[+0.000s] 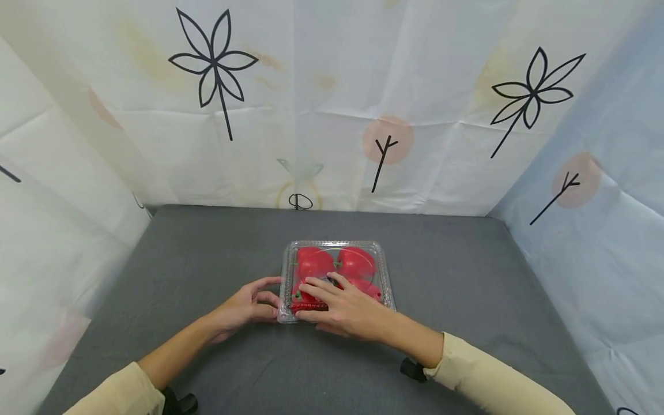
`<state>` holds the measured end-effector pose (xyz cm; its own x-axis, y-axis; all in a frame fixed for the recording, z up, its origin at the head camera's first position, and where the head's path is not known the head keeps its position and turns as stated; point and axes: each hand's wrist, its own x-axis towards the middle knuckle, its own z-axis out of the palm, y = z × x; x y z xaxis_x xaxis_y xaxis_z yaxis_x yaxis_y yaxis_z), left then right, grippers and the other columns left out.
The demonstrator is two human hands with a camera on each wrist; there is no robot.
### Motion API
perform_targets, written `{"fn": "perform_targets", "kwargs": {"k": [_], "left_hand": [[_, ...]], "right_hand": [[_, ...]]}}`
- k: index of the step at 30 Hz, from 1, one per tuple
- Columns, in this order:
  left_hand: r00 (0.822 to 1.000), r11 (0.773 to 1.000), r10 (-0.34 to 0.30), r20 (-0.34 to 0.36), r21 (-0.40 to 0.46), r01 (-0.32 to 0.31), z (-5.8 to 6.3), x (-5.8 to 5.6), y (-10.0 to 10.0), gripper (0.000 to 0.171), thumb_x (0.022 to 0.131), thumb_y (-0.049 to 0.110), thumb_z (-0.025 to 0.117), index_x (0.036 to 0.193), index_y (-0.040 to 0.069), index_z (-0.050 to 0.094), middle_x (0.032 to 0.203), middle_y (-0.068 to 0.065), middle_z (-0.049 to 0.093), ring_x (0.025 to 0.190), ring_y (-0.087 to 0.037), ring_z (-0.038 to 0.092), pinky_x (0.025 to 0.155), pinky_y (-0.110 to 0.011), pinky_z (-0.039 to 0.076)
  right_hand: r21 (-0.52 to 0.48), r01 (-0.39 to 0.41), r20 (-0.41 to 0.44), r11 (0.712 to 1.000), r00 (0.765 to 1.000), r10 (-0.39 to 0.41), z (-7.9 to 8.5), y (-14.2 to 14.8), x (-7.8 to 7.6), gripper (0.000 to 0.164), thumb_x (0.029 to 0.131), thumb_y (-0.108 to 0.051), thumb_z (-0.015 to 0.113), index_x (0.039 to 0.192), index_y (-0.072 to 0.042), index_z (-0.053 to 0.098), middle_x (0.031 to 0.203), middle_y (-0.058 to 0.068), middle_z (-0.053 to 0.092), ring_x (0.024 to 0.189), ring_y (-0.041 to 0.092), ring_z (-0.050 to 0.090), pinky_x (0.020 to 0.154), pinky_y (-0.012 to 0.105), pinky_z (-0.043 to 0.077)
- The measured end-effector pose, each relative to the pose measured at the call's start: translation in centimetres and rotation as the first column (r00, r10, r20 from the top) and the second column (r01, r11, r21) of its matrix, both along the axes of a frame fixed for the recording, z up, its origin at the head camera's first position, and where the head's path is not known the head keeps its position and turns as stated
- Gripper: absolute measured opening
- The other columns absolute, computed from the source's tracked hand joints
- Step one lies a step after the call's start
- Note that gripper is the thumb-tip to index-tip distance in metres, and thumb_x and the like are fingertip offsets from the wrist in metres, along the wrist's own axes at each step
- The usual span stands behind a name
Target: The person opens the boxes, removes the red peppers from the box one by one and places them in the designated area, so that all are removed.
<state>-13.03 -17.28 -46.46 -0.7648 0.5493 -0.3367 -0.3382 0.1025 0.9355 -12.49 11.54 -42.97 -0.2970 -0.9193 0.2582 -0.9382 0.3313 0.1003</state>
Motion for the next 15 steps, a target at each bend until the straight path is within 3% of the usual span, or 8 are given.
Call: {"fn": "perform_targets", "kwargs": {"k": [11, 15], "left_hand": [[1.0, 1.0, -0.014, -0.024, -0.008, 0.014, 0.1, -0.1, 0.1, 0.078, 0.091, 0.009, 0.07, 0.153, 0.003, 0.023, 0.107, -0.012, 0.064, 0.092, -0.023, 0.065, 0.085, -0.031, 0.054], [1.0, 0.999, -0.027, -0.006, 0.028, 0.027, 0.1, 0.0, 0.2, 0.078, 0.091, 0.006, 0.07, 0.152, 0.002, 0.021, 0.105, -0.01, 0.063, 0.092, -0.021, 0.064, 0.083, -0.03, 0.055]], "right_hand": [[-0.015, 0.014, -0.002, 1.0, 1.0, -0.014, -0.4, -1.2, 0.0, 0.051, 0.083, -0.038, 0.081, 0.131, -0.03, 0.065, 0.144, 0.009, 0.05, 0.139, 0.025, 0.038, 0.111, 0.051, 0.04], [-0.023, 0.016, 0.009, 1.0, 1.0, -0.016, -0.6, -1.5, 0.1, 0.046, 0.083, -0.036, 0.081, 0.127, -0.028, 0.068, 0.143, 0.01, 0.051, 0.139, 0.025, 0.038, 0.11, 0.05, 0.041]]}}
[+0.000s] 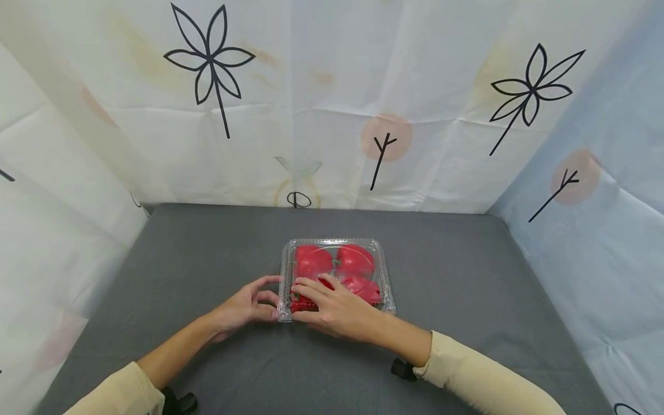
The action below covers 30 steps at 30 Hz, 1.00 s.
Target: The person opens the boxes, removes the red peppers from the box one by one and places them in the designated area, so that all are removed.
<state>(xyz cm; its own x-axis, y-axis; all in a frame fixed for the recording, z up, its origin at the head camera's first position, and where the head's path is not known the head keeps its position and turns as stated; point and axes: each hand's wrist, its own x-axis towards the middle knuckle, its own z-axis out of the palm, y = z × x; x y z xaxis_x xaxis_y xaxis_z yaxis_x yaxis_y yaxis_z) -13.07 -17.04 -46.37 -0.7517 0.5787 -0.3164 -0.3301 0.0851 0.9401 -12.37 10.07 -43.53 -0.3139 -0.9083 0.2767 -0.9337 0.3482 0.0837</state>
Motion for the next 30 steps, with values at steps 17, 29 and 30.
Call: {"fn": "perform_targets", "kwargs": {"k": [17, 29, 30], "left_hand": [[1.0, 0.998, -0.019, 0.01, 0.064, 0.019, -0.3, 0.3, 0.2, 0.08, 0.091, 0.004, 0.069, 0.153, 0.003, 0.018, 0.106, -0.009, 0.061, 0.094, -0.02, 0.066, 0.085, -0.034, 0.058], [1.0, 0.997, 0.0, 0.008, 0.071, 0.0, -0.5, 0.6, 0.7, 0.079, 0.091, 0.001, 0.068, 0.152, 0.004, 0.019, 0.105, -0.01, 0.061, 0.092, -0.019, 0.066, 0.085, -0.035, 0.058], [1.0, 0.998, 0.0, 0.005, 0.07, 0.0, -0.5, 0.6, 0.7, 0.079, 0.091, 0.001, 0.068, 0.152, 0.003, 0.019, 0.104, -0.01, 0.061, 0.092, -0.019, 0.066, 0.085, -0.034, 0.058]], "right_hand": [[-0.1, 0.005, 0.041, 0.995, 0.999, 0.0, -0.3, -1.0, 0.0, 0.027, 0.084, -0.027, 0.081, 0.11, -0.024, 0.076, 0.133, 0.008, 0.057, 0.131, 0.022, 0.046, 0.108, 0.043, 0.042], [-0.11, -0.008, 0.008, 0.994, 1.0, 0.009, -0.4, -1.7, 0.3, 0.02, 0.082, -0.027, 0.081, 0.099, -0.018, 0.075, 0.125, 0.005, 0.06, 0.126, 0.023, 0.05, 0.109, 0.042, 0.041], [-0.106, -0.007, 0.006, 0.994, 1.0, 0.007, -0.4, -1.8, 0.3, 0.02, 0.082, -0.028, 0.081, 0.098, -0.018, 0.075, 0.125, 0.005, 0.06, 0.126, 0.023, 0.049, 0.109, 0.042, 0.041]]}}
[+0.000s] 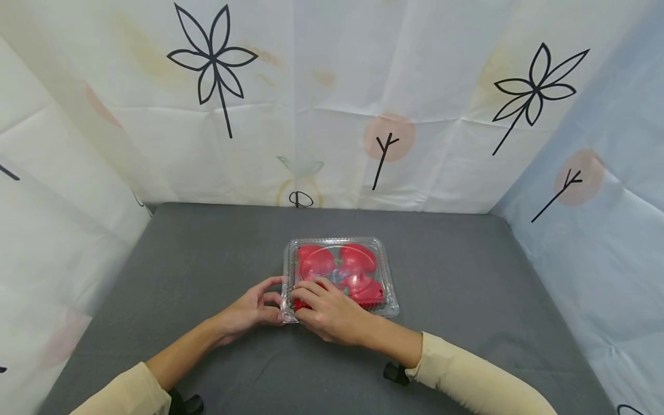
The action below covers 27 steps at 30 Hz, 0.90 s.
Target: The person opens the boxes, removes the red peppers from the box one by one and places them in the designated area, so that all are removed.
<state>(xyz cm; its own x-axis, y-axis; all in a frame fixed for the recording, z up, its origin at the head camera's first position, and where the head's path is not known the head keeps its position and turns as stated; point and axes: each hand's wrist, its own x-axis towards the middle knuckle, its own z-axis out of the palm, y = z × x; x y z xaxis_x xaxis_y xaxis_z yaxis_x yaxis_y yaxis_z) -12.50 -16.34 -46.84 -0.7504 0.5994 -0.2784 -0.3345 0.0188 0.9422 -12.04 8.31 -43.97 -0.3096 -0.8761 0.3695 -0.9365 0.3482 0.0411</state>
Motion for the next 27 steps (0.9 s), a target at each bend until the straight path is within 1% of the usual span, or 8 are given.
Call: {"fn": "perform_targets", "kwargs": {"k": [4, 9, 11, 14, 16, 18, 24, 27], "left_hand": [[1.0, 1.0, -0.001, -0.014, 0.001, 0.001, -0.04, -0.04, 0.07, 0.078, 0.091, 0.0, 0.066, 0.152, 0.001, 0.017, 0.104, -0.01, 0.06, 0.091, -0.019, 0.065, 0.084, -0.033, 0.058], [1.0, 1.0, 0.002, -0.015, -0.005, -0.002, 0.0, -0.1, 0.13, 0.077, 0.091, -0.001, 0.065, 0.152, 0.001, 0.018, 0.103, -0.009, 0.06, 0.089, -0.017, 0.065, 0.083, -0.032, 0.058], [1.0, 1.0, 0.003, -0.015, -0.015, -0.004, 0.08, -0.1, 0.15, 0.077, 0.091, -0.001, 0.065, 0.152, 0.001, 0.018, 0.104, -0.009, 0.061, 0.089, -0.017, 0.065, 0.082, -0.032, 0.058], [1.0, 0.999, 0.004, -0.024, -0.035, -0.005, 0.18, -0.09, 0.27, 0.077, 0.092, 0.0, 0.065, 0.153, 0.002, 0.017, 0.106, -0.01, 0.061, 0.09, -0.018, 0.065, 0.083, -0.031, 0.057], [1.0, 0.999, 0.004, -0.031, -0.046, -0.006, 0.22, -0.08, 0.39, 0.077, 0.092, 0.001, 0.064, 0.153, 0.003, 0.017, 0.106, -0.01, 0.061, 0.091, -0.019, 0.064, 0.083, -0.031, 0.057], [0.999, 0.999, 0.005, -0.035, -0.051, -0.007, 0.17, -0.1, 0.5, 0.077, 0.092, 0.0, 0.064, 0.153, 0.003, 0.017, 0.107, -0.011, 0.061, 0.091, -0.019, 0.064, 0.084, -0.032, 0.057], [0.998, 0.998, 0.024, -0.055, -0.061, -0.027, 0.01, -0.27, 0.72, 0.078, 0.092, 0.0, 0.067, 0.153, 0.003, 0.019, 0.11, -0.013, 0.063, 0.091, -0.021, 0.066, 0.086, -0.032, 0.057], [0.998, 0.997, 0.021, -0.066, -0.067, -0.026, 0.13, -0.35, 0.74, 0.079, 0.091, 0.0, 0.069, 0.152, 0.002, 0.02, 0.105, -0.011, 0.063, 0.088, -0.019, 0.067, 0.084, -0.029, 0.057]], "right_hand": [[0.016, 0.015, 0.007, 1.0, 1.0, -0.015, 0.08, -0.17, 0.09, 0.021, 0.082, -0.028, 0.082, 0.098, -0.016, 0.075, 0.126, 0.003, 0.06, 0.126, 0.022, 0.049, 0.11, 0.04, 0.04], [0.068, 0.029, -0.029, 0.997, 0.999, -0.027, 0.24, -0.26, 0.25, 0.028, 0.082, -0.033, 0.082, 0.102, -0.016, 0.074, 0.128, 0.003, 0.059, 0.126, 0.022, 0.048, 0.111, 0.039, 0.039], [0.091, 0.038, -0.063, 0.995, 0.997, -0.032, 0.29, -0.29, 0.28, 0.03, 0.081, -0.036, 0.081, 0.103, -0.016, 0.074, 0.129, 0.004, 0.06, 0.126, 0.022, 0.049, 0.111, 0.04, 0.04], [0.095, 0.047, -0.086, 0.994, 0.996, -0.039, 0.3, -0.26, 0.24, 0.03, 0.081, -0.035, 0.082, 0.102, -0.015, 0.074, 0.128, 0.004, 0.06, 0.125, 0.023, 0.05, 0.111, 0.04, 0.04], [0.091, 0.051, -0.096, 0.995, 0.995, -0.042, 0.27, -0.23, 0.21, 0.03, 0.08, -0.035, 0.082, 0.101, -0.015, 0.074, 0.128, 0.005, 0.06, 0.124, 0.022, 0.05, 0.111, 0.04, 0.04], [0.068, 0.045, -0.085, 0.997, 0.996, -0.039, 0.23, -0.21, 0.18, 0.028, 0.08, -0.033, 0.083, 0.099, -0.014, 0.074, 0.126, 0.005, 0.06, 0.122, 0.022, 0.051, 0.11, 0.039, 0.041], [-0.042, 0.032, -0.037, 0.999, 0.999, -0.033, 0.65, -0.38, -0.01, 0.027, 0.078, -0.029, 0.084, 0.096, -0.012, 0.074, 0.122, 0.007, 0.06, 0.118, 0.021, 0.053, 0.108, 0.037, 0.042], [-0.05, 0.033, -0.033, 0.998, 0.999, -0.035, 0.75, -0.29, -0.11, 0.026, 0.077, -0.029, 0.085, 0.094, -0.012, 0.075, 0.122, 0.007, 0.061, 0.117, 0.021, 0.054, 0.108, 0.037, 0.043]]}}
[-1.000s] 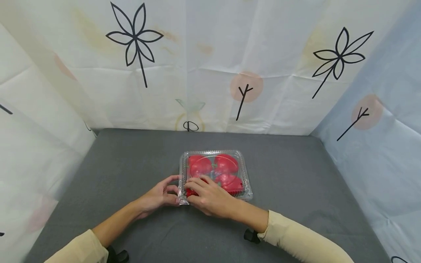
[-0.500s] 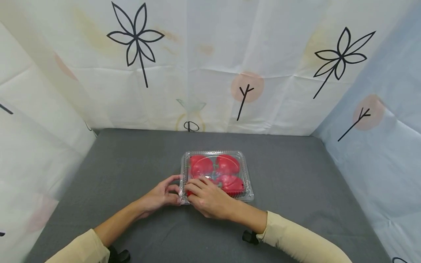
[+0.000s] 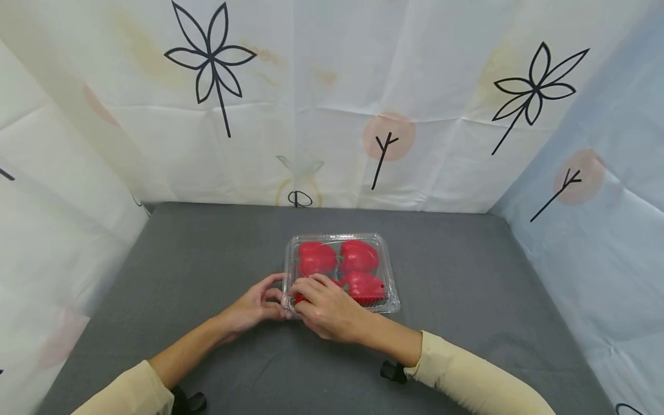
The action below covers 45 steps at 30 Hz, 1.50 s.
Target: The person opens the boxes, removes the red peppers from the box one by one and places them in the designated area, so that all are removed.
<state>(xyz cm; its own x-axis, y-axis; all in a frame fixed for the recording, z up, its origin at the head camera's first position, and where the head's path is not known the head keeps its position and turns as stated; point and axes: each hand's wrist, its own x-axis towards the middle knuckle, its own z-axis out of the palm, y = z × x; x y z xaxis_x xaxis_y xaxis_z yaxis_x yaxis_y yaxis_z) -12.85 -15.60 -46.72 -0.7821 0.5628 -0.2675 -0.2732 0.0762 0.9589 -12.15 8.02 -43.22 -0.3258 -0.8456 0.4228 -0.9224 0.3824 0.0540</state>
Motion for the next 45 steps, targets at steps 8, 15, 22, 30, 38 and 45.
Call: {"fn": "perform_targets", "kwargs": {"k": [8, 15, 22, 30, 38, 45], "left_hand": [[1.0, 1.0, -0.01, -0.012, -0.028, 0.01, 0.4, -0.1, 0.0, 0.076, 0.09, 0.004, 0.069, 0.151, 0.0, 0.023, 0.099, -0.007, 0.062, 0.085, -0.016, 0.063, 0.081, -0.028, 0.055], [0.996, 0.998, 0.056, 0.07, -0.035, -0.053, 0.5, -0.3, 0.2, 0.072, 0.094, 0.011, 0.068, 0.15, -0.001, 0.025, 0.098, -0.007, 0.065, 0.091, -0.021, 0.066, 0.086, -0.041, 0.058], [0.994, 0.997, 0.065, 0.083, -0.054, -0.061, 1.0, -0.3, 0.4, 0.072, 0.094, 0.01, 0.069, 0.151, 0.001, 0.025, 0.098, -0.009, 0.065, 0.092, -0.023, 0.066, 0.087, -0.043, 0.058], [0.991, 0.994, 0.086, 0.098, -0.081, -0.078, 1.4, -0.2, 0.5, 0.071, 0.094, 0.008, 0.067, 0.151, 0.002, 0.024, 0.097, -0.008, 0.064, 0.091, -0.022, 0.066, 0.087, -0.044, 0.058], [0.992, 0.997, 0.061, 0.11, -0.047, -0.056, 1.4, -0.1, 0.3, 0.074, 0.095, 0.006, 0.066, 0.153, 0.003, 0.02, 0.098, -0.009, 0.062, 0.09, -0.023, 0.065, 0.088, -0.046, 0.058], [0.996, 1.0, 0.018, 0.092, -0.014, -0.017, 1.3, -0.1, 0.1, 0.078, 0.095, 0.005, 0.064, 0.156, 0.003, 0.014, 0.097, -0.008, 0.062, 0.091, -0.023, 0.065, 0.089, -0.047, 0.057]], "right_hand": [[0.031, 0.001, 0.0, 1.0, 1.0, -0.001, -0.3, 0.5, 0.1, 0.025, 0.078, -0.03, 0.085, 0.095, -0.014, 0.075, 0.123, 0.005, 0.06, 0.12, 0.02, 0.052, 0.109, 0.038, 0.042], [0.022, -0.003, 0.004, 1.0, 1.0, 0.003, -0.3, 0.5, 0.1, 0.028, 0.077, -0.03, 0.086, 0.097, -0.013, 0.075, 0.124, 0.005, 0.06, 0.12, 0.02, 0.052, 0.11, 0.035, 0.041], [0.026, -0.014, -0.014, 1.0, 1.0, 0.015, -0.3, 1.2, 0.1, 0.043, 0.076, -0.034, 0.086, 0.112, -0.015, 0.073, 0.124, 0.006, 0.063, 0.12, 0.02, 0.054, 0.108, 0.038, 0.044], [0.005, 0.003, -0.038, 1.0, 0.999, -0.002, -0.4, 2.9, 0.1, 0.055, 0.078, -0.026, 0.086, 0.127, -0.017, 0.064, 0.127, 0.007, 0.06, 0.119, 0.02, 0.055, 0.1, 0.037, 0.05], [-0.05, 0.083, -0.047, 0.995, 0.995, -0.086, -0.5, 5.4, 0.1, 0.073, 0.071, -0.024, 0.088, 0.136, -0.013, 0.056, 0.127, 0.011, 0.057, 0.112, 0.024, 0.057, 0.096, 0.04, 0.052], [-0.099, 0.171, -0.04, 0.98, 0.984, -0.175, -0.9, 7.3, 0.5, 0.072, 0.07, -0.024, 0.086, 0.134, -0.01, 0.056, 0.126, 0.013, 0.057, 0.116, 0.026, 0.053, 0.097, 0.047, 0.049]]}}
